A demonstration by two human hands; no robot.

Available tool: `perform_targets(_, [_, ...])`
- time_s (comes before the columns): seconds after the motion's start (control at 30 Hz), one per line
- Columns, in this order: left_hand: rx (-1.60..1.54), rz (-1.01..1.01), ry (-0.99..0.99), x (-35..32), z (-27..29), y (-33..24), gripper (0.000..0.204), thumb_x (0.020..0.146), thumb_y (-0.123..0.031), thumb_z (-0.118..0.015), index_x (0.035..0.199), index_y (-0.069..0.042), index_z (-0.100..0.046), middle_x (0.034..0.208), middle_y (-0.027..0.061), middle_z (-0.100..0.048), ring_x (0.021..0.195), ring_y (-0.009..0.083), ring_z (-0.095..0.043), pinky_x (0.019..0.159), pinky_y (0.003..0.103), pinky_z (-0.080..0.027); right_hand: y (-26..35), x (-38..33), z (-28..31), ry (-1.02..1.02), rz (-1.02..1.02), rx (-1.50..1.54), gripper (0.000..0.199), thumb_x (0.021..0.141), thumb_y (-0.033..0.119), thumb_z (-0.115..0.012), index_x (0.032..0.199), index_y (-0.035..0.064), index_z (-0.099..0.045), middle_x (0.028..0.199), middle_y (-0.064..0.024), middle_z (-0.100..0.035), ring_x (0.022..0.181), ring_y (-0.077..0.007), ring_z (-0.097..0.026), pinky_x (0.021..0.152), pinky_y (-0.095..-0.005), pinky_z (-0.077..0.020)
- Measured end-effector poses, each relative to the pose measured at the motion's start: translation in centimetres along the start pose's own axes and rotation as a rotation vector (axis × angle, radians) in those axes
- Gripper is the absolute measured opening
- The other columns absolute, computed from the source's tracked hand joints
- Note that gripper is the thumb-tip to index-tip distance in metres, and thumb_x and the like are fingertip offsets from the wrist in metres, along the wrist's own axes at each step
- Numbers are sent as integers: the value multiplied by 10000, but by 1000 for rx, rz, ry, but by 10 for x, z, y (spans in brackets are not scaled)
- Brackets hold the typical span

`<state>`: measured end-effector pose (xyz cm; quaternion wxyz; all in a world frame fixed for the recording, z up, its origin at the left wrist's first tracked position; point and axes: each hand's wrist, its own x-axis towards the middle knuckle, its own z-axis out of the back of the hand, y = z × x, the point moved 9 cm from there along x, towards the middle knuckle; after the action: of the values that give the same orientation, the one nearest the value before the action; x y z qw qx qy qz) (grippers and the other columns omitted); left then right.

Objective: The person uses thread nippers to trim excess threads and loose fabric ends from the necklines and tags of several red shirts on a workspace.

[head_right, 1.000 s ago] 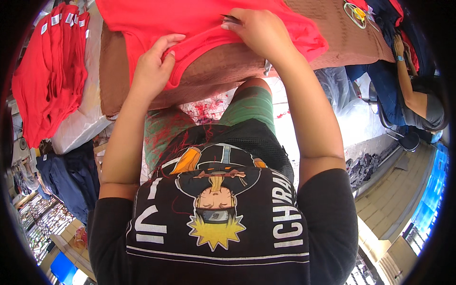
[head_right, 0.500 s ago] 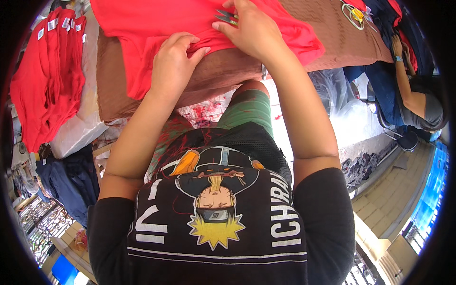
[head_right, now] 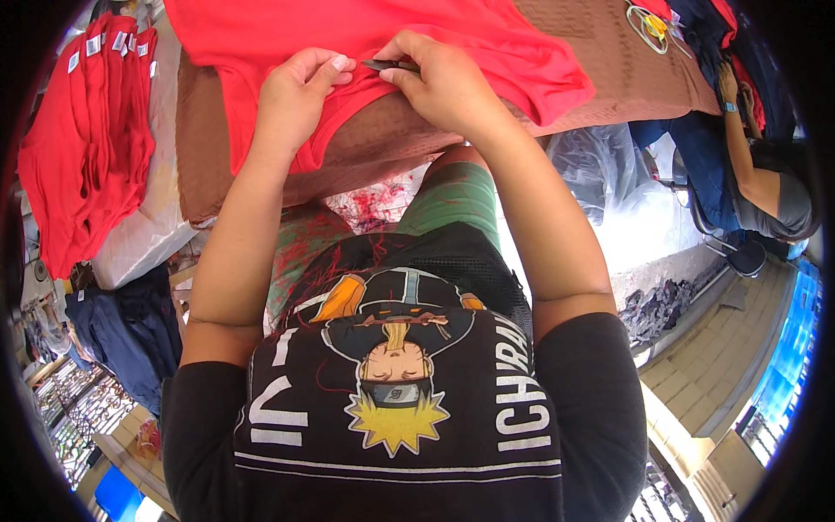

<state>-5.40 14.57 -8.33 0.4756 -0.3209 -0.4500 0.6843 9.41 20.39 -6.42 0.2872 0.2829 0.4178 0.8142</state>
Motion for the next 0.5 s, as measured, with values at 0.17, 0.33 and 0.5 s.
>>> perform_targets(0.17, [-27,3,26,1,-4,1,204,935,-177,-604,993,7,-671,979,96,-703,898,136,-659,824,271,-508,6,2,-2,-31,47,-178,198,847,138,-646,1026,56,-623,959,-137,-667,892,-314,-642,773,-392,-501])
perform_targets(0.33, [144,-432,82,-19,13,-53,262,949,-247,-588,918,-9,-691,1005,124,-647,988,171,-606,877,287,-457,23,3,-1,-49,69,-395,197,846,164,-649,1024,84,-625,959,-133,-661,887,-315,-641,751,-400,-503])
perform_targets(0.5, [-362,-643,580,-68,77,-124,417,987,-364,-494,853,-19,-685,970,120,-629,927,199,-580,843,318,-437,29,-1,26,-120,-34,-278,238,847,225,-662,1054,111,-631,961,-111,-665,893,-295,-651,762,-405,-510])
